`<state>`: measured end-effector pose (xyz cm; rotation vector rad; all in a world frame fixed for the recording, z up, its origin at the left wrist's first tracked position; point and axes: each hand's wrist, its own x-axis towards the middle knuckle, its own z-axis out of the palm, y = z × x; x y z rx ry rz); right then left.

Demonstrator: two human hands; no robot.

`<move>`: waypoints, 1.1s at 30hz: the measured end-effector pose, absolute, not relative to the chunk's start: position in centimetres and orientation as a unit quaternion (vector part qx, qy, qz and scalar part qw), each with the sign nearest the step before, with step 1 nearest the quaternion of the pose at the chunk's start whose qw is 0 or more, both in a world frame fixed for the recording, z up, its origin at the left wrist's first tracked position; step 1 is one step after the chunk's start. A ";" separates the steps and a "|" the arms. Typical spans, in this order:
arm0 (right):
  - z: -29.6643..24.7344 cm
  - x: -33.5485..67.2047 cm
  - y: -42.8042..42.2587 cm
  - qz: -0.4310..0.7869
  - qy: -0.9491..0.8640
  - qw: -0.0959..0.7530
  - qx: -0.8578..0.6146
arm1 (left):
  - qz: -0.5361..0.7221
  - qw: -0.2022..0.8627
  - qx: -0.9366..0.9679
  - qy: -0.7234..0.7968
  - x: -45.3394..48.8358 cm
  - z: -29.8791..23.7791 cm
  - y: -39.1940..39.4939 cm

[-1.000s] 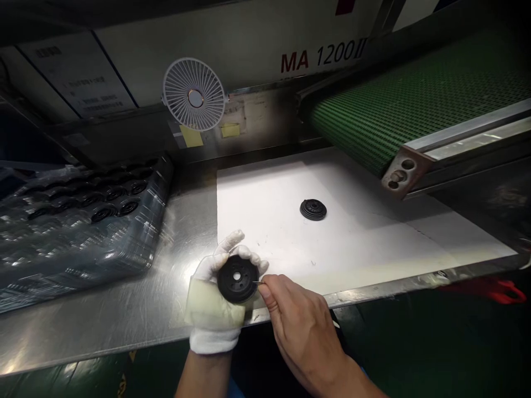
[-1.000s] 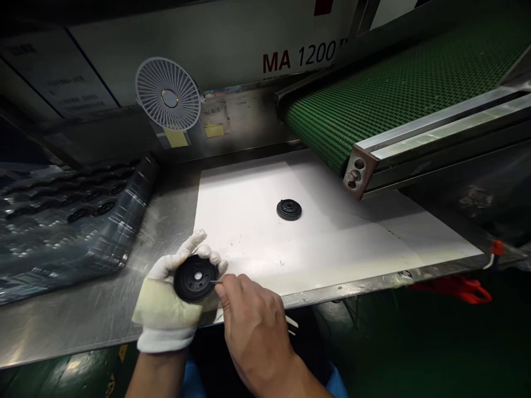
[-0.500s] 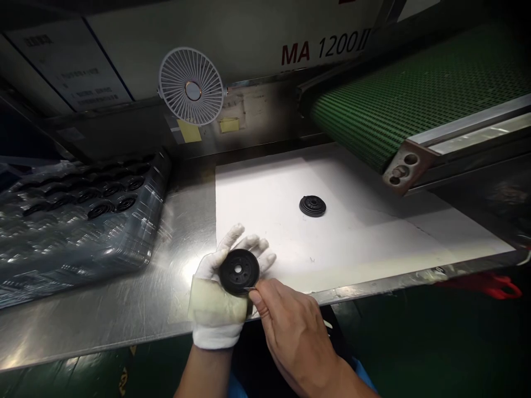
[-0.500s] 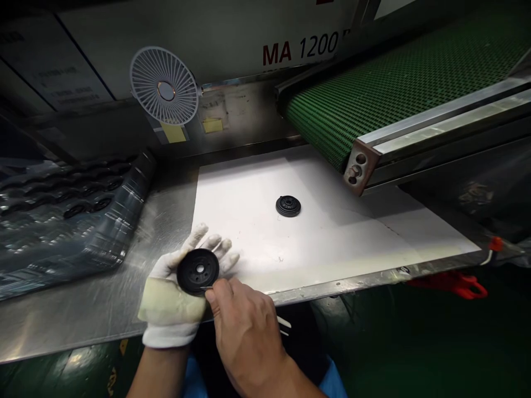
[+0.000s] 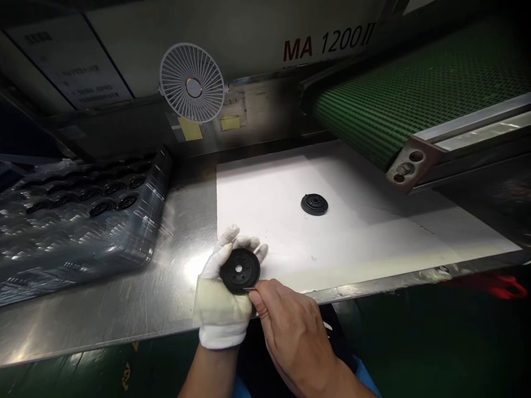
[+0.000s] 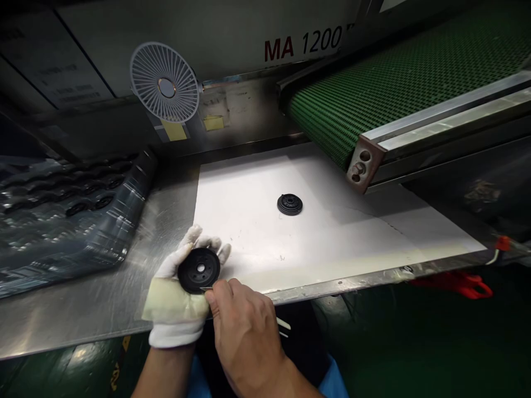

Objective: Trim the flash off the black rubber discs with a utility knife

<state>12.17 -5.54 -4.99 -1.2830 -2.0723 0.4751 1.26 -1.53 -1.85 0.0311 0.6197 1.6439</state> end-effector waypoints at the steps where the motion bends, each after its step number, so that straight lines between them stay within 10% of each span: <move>1: -5.0 12.3 -5.5 0.183 -0.790 0.325 -0.487 | 0.696 0.664 0.024 0.273 1.0 -1.8 -1.7; 18: -5.0 12.0 -5.4 0.177 -0.795 0.319 -0.484 | 0.739 0.611 0.000 0.283 1.5 -2.2 -1.7; 28: -2.9 14.8 -5.2 0.369 -0.737 0.322 -0.466 | 0.697 0.655 -0.013 0.293 0.6 -1.2 -1.7; 33: -4.3 19.4 -5.7 0.254 -0.807 0.201 -0.494 | 0.706 0.641 -0.019 0.302 1.0 -1.0 -1.2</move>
